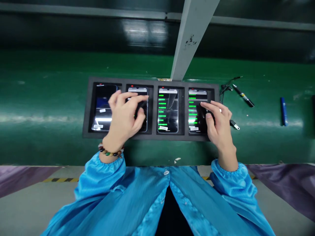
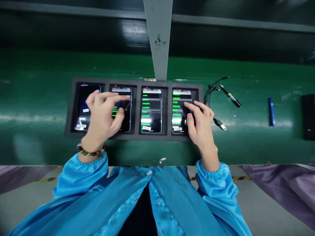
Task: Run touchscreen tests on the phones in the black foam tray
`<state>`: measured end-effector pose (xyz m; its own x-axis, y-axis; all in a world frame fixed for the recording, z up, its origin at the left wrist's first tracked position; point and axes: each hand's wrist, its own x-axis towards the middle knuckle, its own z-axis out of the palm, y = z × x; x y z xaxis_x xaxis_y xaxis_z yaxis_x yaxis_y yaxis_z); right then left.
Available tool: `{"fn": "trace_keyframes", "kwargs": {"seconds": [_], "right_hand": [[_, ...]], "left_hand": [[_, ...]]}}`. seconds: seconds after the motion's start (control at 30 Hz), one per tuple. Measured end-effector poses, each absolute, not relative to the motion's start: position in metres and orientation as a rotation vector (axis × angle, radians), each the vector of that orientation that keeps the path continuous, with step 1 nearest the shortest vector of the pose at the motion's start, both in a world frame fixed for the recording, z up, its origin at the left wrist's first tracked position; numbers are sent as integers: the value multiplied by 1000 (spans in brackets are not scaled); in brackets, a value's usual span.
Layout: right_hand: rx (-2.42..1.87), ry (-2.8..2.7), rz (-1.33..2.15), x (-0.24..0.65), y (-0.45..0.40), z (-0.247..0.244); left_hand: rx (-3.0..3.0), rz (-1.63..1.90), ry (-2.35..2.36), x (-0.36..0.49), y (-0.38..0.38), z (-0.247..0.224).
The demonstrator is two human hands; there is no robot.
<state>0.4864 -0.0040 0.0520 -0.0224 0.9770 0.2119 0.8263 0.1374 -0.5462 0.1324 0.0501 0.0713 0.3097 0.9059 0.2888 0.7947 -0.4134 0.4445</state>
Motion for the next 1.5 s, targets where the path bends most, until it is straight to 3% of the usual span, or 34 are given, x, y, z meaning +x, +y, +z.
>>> {"fn": "trace_keyframes", "kwargs": {"seconds": [0.2, 0.7, 0.93, 1.5], "right_hand": [[-1736, -1894, 402, 487, 0, 52], [-1682, -1889, 361, 487, -2, 52], [-1676, -1894, 384, 487, -3, 52], [-1604, -1889, 305, 488, -8, 51]], "left_hand": [[2318, 691, 1699, 97, 41, 67], [2319, 556, 1749, 101, 53, 67], [2462, 503, 1195, 144, 52, 70], [2469, 511, 1254, 161, 61, 65]]}}
